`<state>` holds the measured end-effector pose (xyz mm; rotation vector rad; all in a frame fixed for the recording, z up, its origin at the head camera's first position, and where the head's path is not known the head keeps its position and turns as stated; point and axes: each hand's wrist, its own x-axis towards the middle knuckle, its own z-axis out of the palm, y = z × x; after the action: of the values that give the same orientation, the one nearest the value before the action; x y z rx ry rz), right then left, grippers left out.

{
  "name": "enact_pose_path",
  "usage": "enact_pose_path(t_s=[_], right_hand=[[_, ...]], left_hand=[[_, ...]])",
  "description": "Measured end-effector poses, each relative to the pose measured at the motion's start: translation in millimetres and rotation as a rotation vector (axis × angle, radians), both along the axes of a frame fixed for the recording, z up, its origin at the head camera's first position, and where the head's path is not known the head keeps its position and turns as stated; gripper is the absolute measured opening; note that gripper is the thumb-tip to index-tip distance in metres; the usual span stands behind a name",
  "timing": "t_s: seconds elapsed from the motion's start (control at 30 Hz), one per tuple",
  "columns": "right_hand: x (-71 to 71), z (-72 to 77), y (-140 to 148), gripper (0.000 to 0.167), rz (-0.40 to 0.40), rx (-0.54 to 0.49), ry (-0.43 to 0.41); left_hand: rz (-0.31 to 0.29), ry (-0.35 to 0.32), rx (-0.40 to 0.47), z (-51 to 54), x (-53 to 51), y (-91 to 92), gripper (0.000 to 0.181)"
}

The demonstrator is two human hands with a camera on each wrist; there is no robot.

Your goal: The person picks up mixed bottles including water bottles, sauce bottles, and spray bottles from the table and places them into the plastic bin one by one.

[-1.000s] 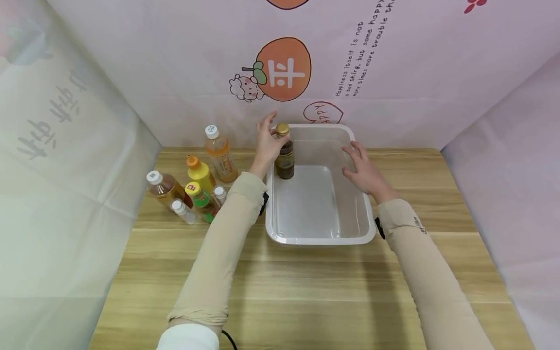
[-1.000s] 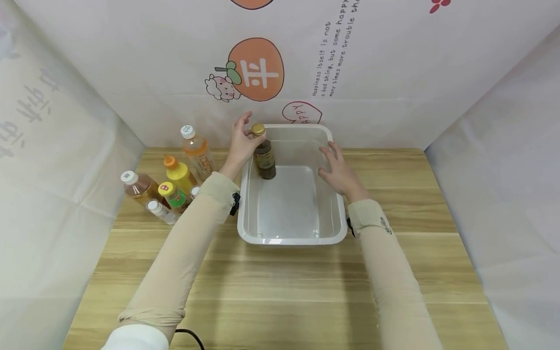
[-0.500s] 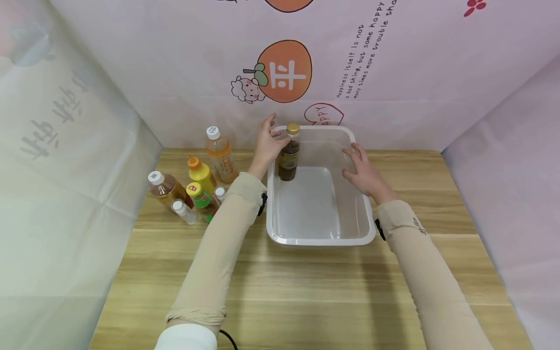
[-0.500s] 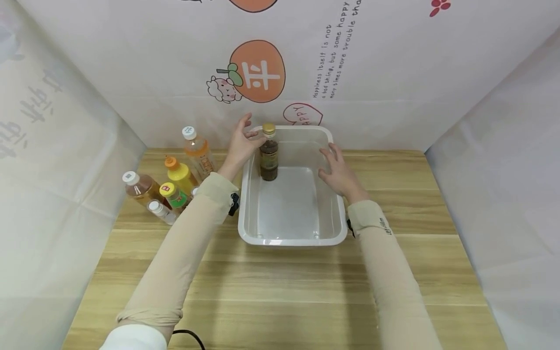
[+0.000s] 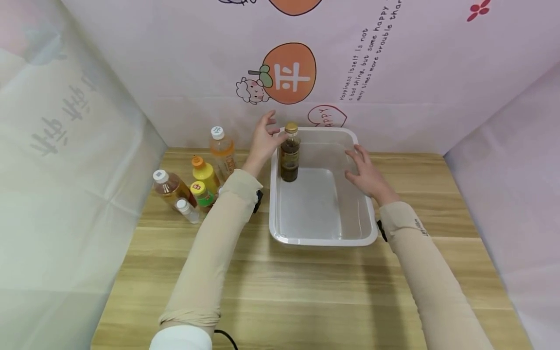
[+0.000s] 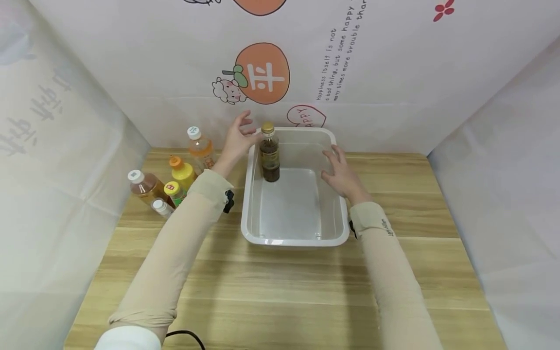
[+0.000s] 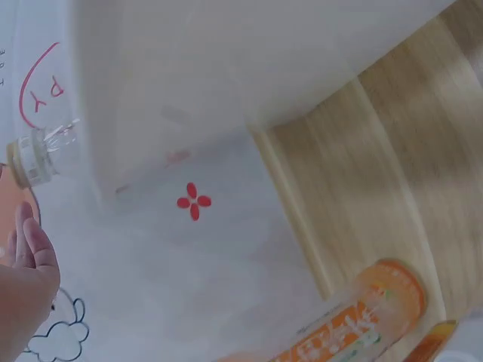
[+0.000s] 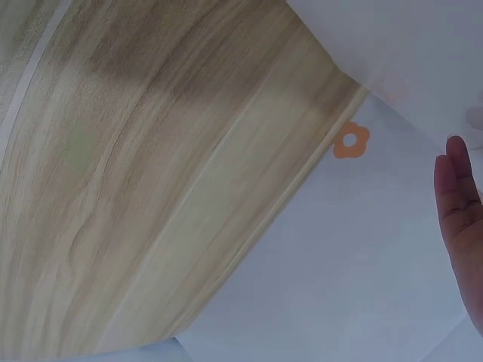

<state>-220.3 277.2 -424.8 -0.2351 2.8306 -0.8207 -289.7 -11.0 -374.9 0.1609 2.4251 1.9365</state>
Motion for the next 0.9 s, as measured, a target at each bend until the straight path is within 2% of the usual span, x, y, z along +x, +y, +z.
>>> enact_pose_path(t_s=[0.13,0.43,0.73,0.9], right_hand=[[0.3,-0.8,2,0.064,0.001,0.0,0.007],[0.5,-2.2,2,0.063,0.007,0.004,0.011],[-0.1,-2.8,0,0.064,0.004,-0.016,0.013],[0.1,-1.0,0,0.064,0.007,-0.022,0.006]], left_hand=[[-0.02,-0.001,0.003,7.3,-0.8,-4.4,0.069],[-0.021,-0.007,-0.024,27.1,-3.5,-12.6,0.063],[-0.037,0.049,-0.142,49.1,-2.7,-25.8,0.055],[-0.031,0.061,-0.168,58.7,-0.6,-35.6,0.053]])
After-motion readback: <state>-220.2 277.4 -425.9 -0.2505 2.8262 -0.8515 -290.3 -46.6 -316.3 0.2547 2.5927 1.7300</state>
